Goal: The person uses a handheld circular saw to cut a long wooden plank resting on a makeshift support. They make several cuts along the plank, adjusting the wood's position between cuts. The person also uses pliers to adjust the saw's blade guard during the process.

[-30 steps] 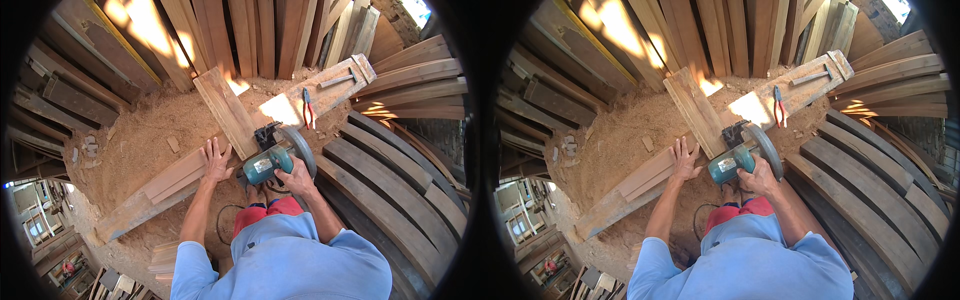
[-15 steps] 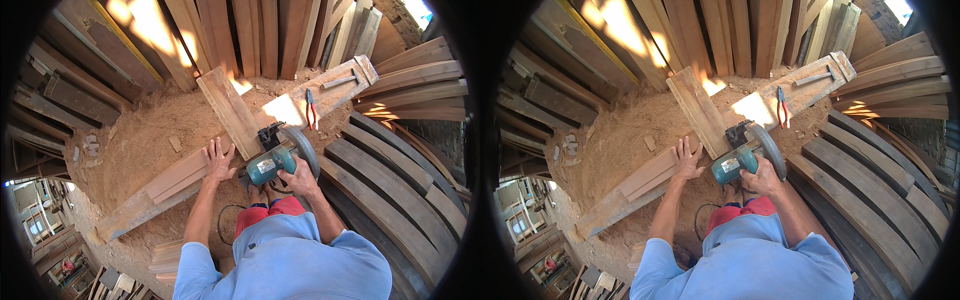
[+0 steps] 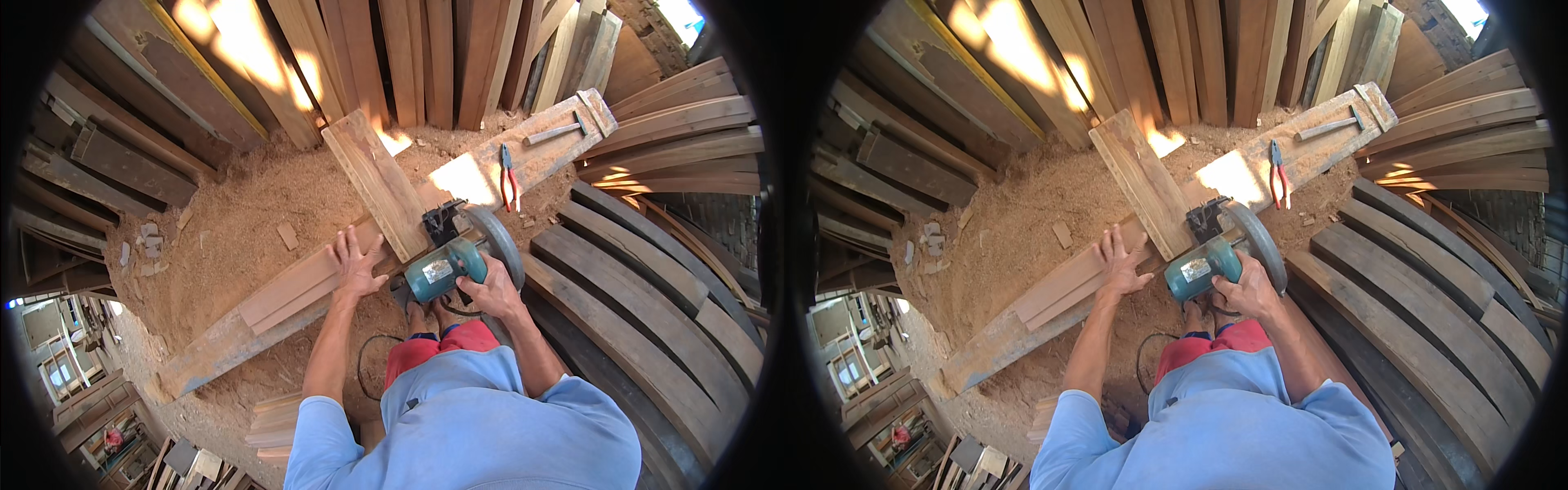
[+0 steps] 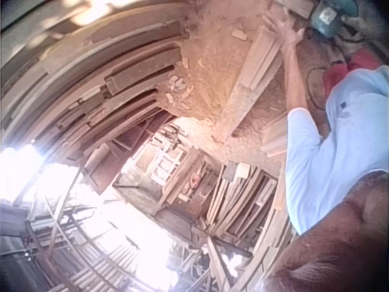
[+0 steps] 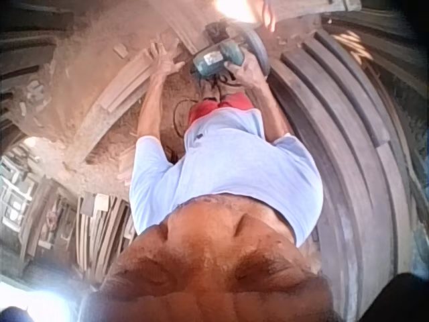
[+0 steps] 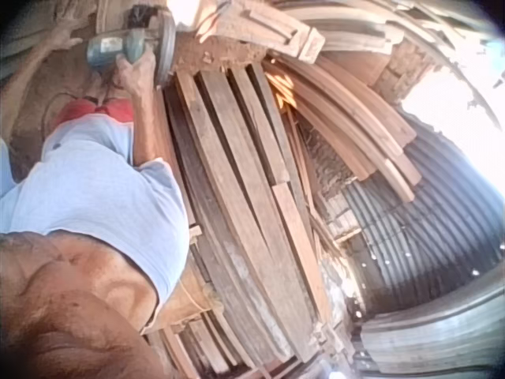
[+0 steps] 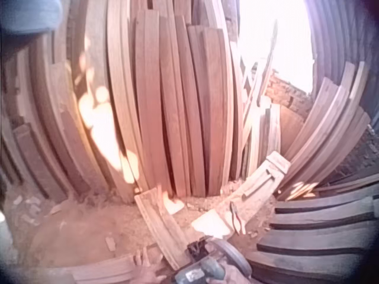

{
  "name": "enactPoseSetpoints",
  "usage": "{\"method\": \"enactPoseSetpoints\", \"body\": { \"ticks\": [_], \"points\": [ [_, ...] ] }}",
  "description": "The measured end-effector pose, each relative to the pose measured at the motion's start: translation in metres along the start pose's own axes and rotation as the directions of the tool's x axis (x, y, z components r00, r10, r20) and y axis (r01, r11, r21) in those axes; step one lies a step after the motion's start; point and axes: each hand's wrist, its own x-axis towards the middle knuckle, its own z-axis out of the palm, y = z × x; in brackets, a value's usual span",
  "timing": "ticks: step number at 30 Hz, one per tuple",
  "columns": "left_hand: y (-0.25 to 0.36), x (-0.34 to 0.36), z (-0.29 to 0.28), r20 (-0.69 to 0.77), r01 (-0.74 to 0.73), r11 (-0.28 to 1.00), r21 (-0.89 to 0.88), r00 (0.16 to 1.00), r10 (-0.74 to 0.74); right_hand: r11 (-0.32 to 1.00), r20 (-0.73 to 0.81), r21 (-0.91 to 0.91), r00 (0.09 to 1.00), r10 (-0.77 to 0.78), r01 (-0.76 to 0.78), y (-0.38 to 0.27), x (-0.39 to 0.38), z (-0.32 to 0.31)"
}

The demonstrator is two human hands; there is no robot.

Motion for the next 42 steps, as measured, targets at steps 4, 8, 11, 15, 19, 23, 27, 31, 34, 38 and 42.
{"method": "enactPoseSetpoints", "body": {
  "ticks": [4,8,11,15,19,23,27,31,34,38,42],
  "points": [
    [-0.007,-0.004,-0.004,-0.038,0.096,0.989,-0.109,0.994,-0.101,1.0,-0.008,0.019,1.0,0.015,-0.014,-0.001,0.0,0.001],
    [-0.007,-0.003,-0.005,-0.052,0.085,0.99,-0.109,0.994,-0.091,0.999,0.016,-0.041,1.0,-0.004,0.004,-0.008,-0.003,-0.003],
    [-0.004,-0.003,-0.007,-0.041,0.099,0.99,-0.099,0.994,-0.103,0.998,-0.007,-0.057,1.0,-0.026,0.025,-0.013,-0.004,0.001],
    [-0.005,-0.003,-0.007,-0.023,0.104,0.991,-0.088,0.994,-0.106,0.996,-0.005,-0.085,1.0,-0.016,0.015,-0.014,-0.003,0.003],
    [-0.007,-0.005,-0.002,-0.063,0.079,0.992,-0.095,0.994,-0.085,0.993,-0.037,-0.112,0.999,-0.03,0.026,-0.011,-0.001,0.003],
    [-0.016,-0.012,0.001,-0.117,0.106,0.992,-0.067,0.987,-0.113,0.994,-0.035,-0.101,0.999,0.023,-0.026,-0.008,0.0,0.001],
    [-0.022,-0.018,-0.001,-0.091,0.093,0.993,-0.078,0.991,-0.1,0.997,-0.052,-0.07,0.998,-0.047,0.044,-0.009,-0.001,0.004],
    [-0.019,-0.016,-0.003,-0.089,0.098,0.992,-0.084,0.99,-0.105,0.992,-0.052,-0.102,0.995,-0.083,0.077,-0.011,-0.003,0.005],
    [-0.017,-0.017,-0.005,-0.085,0.102,0.99,-0.097,0.99,-0.11,0.993,-0.029,-0.099,0.997,-0.072,0.069,-0.013,-0.006,0.007],
    [-0.015,-0.017,-0.009,-0.071,0.109,0.987,-0.119,0.99,-0.118,0.993,-0.017,-0.107,0.998,-0.055,0.053,-0.017,-0.007,0.012],
    [-0.012,-0.018,-0.013,-0.054,0.124,0.987,-0.103,0.99,-0.13,0.994,0.004,-0.076,0.997,-0.075,0.075,-0.022,-0.008,0.02]
  ]
}}
